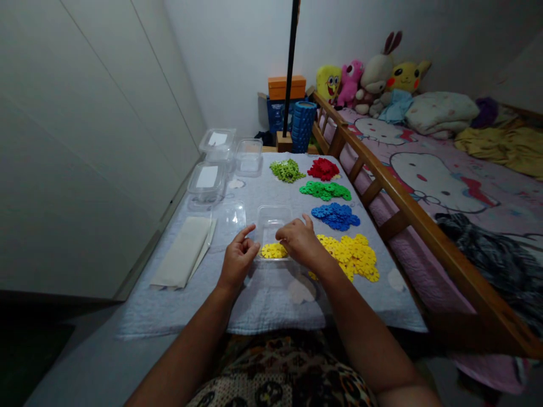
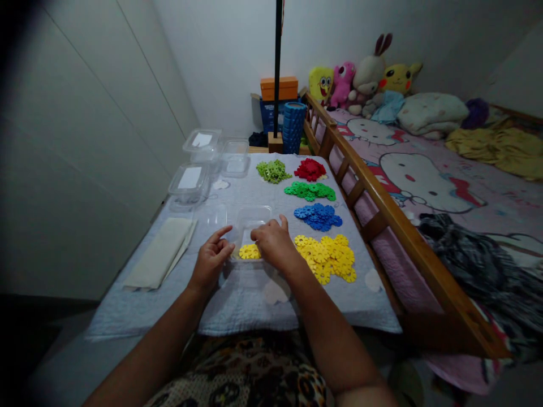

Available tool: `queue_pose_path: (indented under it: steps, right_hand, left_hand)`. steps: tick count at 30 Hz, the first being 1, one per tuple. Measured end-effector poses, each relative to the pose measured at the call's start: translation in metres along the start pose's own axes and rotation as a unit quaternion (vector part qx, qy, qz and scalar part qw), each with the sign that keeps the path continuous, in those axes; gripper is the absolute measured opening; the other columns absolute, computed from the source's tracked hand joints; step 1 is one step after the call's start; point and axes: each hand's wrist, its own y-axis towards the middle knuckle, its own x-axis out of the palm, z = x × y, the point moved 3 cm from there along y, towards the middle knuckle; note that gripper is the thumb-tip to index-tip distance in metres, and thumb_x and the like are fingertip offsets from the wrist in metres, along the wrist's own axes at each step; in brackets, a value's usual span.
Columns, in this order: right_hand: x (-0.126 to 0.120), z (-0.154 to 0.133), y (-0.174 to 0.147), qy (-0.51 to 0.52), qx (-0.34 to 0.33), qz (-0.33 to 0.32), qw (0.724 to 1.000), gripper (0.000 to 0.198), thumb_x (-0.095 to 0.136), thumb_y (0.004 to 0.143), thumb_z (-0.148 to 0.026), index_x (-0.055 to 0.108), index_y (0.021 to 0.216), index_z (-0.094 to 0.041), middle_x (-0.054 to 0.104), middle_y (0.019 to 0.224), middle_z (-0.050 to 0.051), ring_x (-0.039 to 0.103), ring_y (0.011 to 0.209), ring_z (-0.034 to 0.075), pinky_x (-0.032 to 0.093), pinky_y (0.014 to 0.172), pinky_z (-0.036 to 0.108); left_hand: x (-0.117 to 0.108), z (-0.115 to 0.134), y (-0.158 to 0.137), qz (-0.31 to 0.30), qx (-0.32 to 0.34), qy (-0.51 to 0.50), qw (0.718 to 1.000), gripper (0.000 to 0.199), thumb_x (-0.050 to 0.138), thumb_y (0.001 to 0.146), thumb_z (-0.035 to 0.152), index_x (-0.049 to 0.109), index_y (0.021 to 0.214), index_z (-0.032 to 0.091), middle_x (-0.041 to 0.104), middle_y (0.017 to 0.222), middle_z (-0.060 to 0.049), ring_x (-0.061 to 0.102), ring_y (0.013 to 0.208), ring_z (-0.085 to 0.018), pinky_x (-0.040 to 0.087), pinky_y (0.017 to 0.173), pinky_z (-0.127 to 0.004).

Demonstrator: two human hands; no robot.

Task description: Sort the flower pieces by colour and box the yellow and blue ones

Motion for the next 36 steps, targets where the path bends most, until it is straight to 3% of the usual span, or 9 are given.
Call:
queue_pose_path:
  steps: [5,8,11,17,21,27,32,36]
  right_hand:
    - [-0.020,0.049,-0.022,0.092,0.076,0.094,0.988,0.018,0.058,0.090,-0.016,0.071,0.102,-0.020,0.073,0.107,0.008,0.060,0.105,0.023,0.038,0.099,0.038]
    - [-0.018,0.082,-0.044,0.060,0.148,0.068,0.985,0.017,0.059,0.089,-0.018,0.072,0.099,-0.020,0.072,0.106,0.008,0.060,0.103,0.024,0.039,0.094,0.036]
    - [-0.009,0.096,-0.061,0.009,0.190,0.027,0.981,0.018,0.060,0.089,-0.022,0.074,0.099,-0.022,0.069,0.108,0.009,0.057,0.105,0.026,0.037,0.093,0.038]
    - [0.004,0.084,-0.060,-0.040,0.180,0.023,0.983,0.027,0.067,0.085,-0.033,0.074,0.110,-0.024,0.063,0.119,0.010,0.049,0.112,0.029,0.032,0.097,0.042]
    - [0.010,0.077,-0.048,-0.063,0.160,0.015,0.985,0.024,0.068,0.083,-0.035,0.075,0.103,-0.024,0.059,0.127,0.010,0.043,0.120,0.030,0.024,0.105,0.047]
    - [0.016,0.078,-0.041,-0.033,0.168,0.015,0.985,0.018,0.069,0.080,-0.030,0.072,0.095,-0.022,0.062,0.118,0.008,0.045,0.117,0.028,0.026,0.104,0.044]
    - [0.012,0.081,-0.039,0.087,0.162,0.043,0.982,0.007,0.062,0.081,-0.025,0.066,0.083,-0.020,0.066,0.099,0.006,0.054,0.100,0.022,0.037,0.091,0.035]
    - [-0.005,0.077,-0.037,0.264,0.143,0.111,0.947,0.013,0.060,0.083,-0.030,0.061,0.077,-0.019,0.066,0.081,0.001,0.059,0.080,0.018,0.042,0.078,0.030]
  left_hand:
    - [0.001,0.002,-0.001,-0.002,0.010,-0.001,1.000,0.057,0.070,0.078,0.033,0.058,0.132,0.016,0.041,0.061,0.009,0.036,0.052,-0.008,0.028,0.051,-0.021]
    - [0.001,0.002,-0.001,-0.004,0.011,0.000,1.000,0.054,0.070,0.078,0.032,0.059,0.129,0.018,0.042,0.061,0.009,0.037,0.052,-0.008,0.029,0.052,-0.020]
    - [0.001,0.002,-0.002,-0.006,0.009,-0.002,1.000,0.053,0.070,0.079,0.032,0.058,0.128,0.018,0.043,0.062,0.009,0.037,0.052,-0.008,0.028,0.052,-0.020]
    - [0.001,0.004,-0.002,-0.001,0.005,-0.002,1.000,0.053,0.070,0.077,0.033,0.059,0.127,0.018,0.043,0.061,0.009,0.037,0.051,-0.008,0.028,0.050,-0.020]
    - [0.002,0.005,-0.002,0.000,0.006,-0.004,1.000,0.051,0.070,0.077,0.032,0.060,0.125,0.018,0.043,0.061,0.009,0.037,0.051,-0.008,0.028,0.050,-0.020]
    - [0.002,0.005,-0.002,-0.001,0.003,0.000,1.000,0.050,0.070,0.078,0.032,0.060,0.125,0.018,0.042,0.061,0.009,0.037,0.052,-0.008,0.029,0.052,-0.019]
    - [0.001,0.003,-0.002,0.000,0.006,0.000,1.000,0.051,0.070,0.078,0.035,0.060,0.125,0.018,0.043,0.062,0.008,0.039,0.053,-0.009,0.030,0.052,-0.020]
    - [0.001,0.003,-0.002,-0.001,0.012,-0.025,1.000,0.046,0.064,0.084,0.041,0.061,0.124,0.018,0.043,0.061,0.008,0.041,0.054,-0.010,0.033,0.053,-0.021]
